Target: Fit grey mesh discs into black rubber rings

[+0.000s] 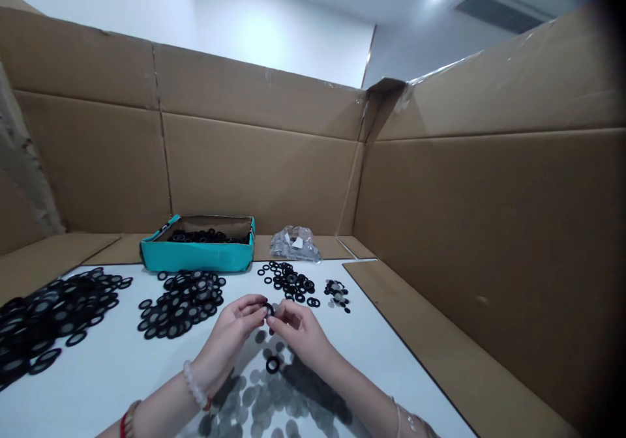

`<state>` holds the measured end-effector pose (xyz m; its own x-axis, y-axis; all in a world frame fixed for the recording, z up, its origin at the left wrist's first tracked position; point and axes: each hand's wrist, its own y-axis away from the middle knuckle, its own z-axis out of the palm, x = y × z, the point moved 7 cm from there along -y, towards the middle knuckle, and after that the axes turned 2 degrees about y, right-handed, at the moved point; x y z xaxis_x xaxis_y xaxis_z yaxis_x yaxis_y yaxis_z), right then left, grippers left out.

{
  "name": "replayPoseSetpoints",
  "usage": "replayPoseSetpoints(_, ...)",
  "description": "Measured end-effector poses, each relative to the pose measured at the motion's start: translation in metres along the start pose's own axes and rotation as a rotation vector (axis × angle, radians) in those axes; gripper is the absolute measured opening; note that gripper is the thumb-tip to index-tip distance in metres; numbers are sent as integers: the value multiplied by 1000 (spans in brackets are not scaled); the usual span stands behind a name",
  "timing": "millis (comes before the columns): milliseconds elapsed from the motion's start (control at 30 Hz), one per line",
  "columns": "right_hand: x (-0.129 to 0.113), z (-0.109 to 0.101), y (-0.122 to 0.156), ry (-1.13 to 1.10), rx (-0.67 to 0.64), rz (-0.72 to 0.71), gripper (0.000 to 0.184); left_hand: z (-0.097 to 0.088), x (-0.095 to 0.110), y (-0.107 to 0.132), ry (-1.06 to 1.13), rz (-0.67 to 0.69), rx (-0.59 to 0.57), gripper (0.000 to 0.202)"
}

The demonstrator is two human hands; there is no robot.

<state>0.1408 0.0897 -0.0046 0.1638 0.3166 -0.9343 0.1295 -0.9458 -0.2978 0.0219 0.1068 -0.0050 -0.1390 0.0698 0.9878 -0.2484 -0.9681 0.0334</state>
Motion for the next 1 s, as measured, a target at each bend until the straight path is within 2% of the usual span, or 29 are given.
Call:
replayPoseSetpoints(67, -3, -2, 0, 33, -2, -1, 25, 1, 7, -3, -104, 65, -47, 30)
replayPoseSetpoints(167, -9, -5, 0, 81, -39, -11, 21, 8, 19, -6, -316, 178, -212, 22)
replayPoseSetpoints(267, -13, -4, 1, 146, -109, -22, 19, 9, 21, -5, -502, 252, -311, 13)
replayPoseSetpoints(433, -16, -2, 5, 282, -115, -73, 21, 3, 11, -7, -606, 269, -303, 9)
replayPoseSetpoints(667, -22, -2, 10, 408, -56, -213, 20, 6, 9, -8, -435, 165, -201, 16)
replayPoseSetpoints(767, -23, -2, 11, 419, -88, -203, 14, 11, 8, -4, -369, 112, -241, 19)
replayPoseSetpoints(867, -25, 0, 11, 444, -160, -188, 11, 12, 8, -2, -423, 140, -278, 16)
replayPoseSetpoints(1000, -33, 1, 11, 519, -144, -268, 19, 7, 10, 0, -532, 255, -206, 14)
